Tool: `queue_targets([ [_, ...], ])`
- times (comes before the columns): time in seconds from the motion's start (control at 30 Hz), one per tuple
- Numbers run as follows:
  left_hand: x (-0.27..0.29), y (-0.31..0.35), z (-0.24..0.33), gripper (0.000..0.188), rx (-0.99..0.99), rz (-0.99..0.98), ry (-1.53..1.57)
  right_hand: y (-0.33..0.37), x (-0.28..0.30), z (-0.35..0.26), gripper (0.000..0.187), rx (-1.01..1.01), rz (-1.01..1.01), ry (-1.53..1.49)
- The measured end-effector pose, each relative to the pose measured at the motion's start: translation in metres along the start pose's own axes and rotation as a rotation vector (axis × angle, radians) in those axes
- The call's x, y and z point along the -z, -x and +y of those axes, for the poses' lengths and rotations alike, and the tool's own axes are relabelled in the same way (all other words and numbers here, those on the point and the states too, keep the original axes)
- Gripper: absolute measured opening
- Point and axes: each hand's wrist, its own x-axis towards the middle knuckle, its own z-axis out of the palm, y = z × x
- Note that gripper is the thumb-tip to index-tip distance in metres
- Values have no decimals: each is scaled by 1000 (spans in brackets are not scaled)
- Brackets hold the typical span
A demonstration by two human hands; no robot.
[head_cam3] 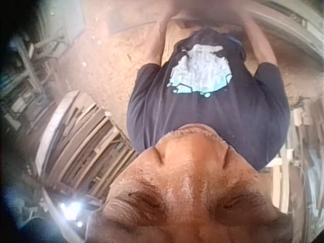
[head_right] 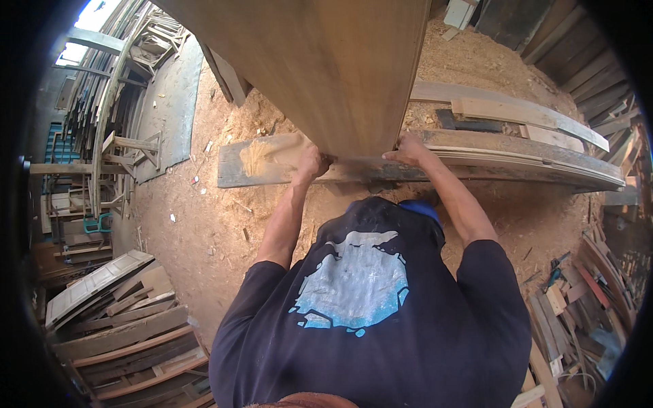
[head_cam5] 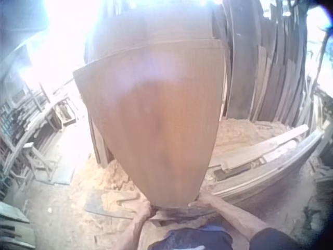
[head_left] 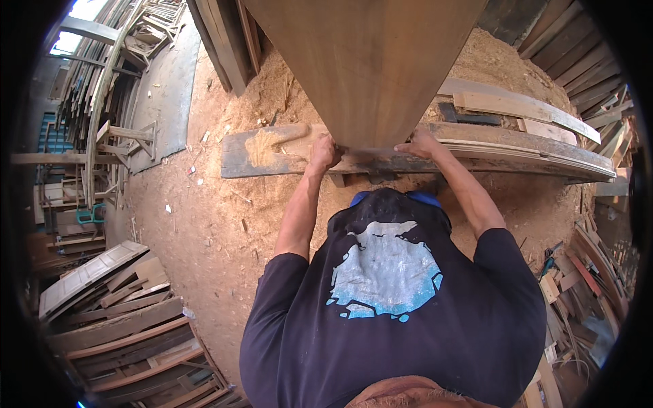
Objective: The person stands on a workbench and uses a hand plane to smooth the edges of wooden planks. They repeatedly lift and inspect the planks, then use a chisel and mallet to chip away at the wood. The person also stacks the processed planks on the workbench.
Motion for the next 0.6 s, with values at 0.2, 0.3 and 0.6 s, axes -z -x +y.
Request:
queue_targets([
  [0.2,-1,2,-6,22,27,-8,83,-2,-29,9,39,-81,87,229],
  [0.3,0,2,-2,21,12,-2,90,-5,-33,27,38,-81,106,251],
  [0.6,30,2,14,36,20,-93,182,-7,-52,34,39,-120,173,343],
])
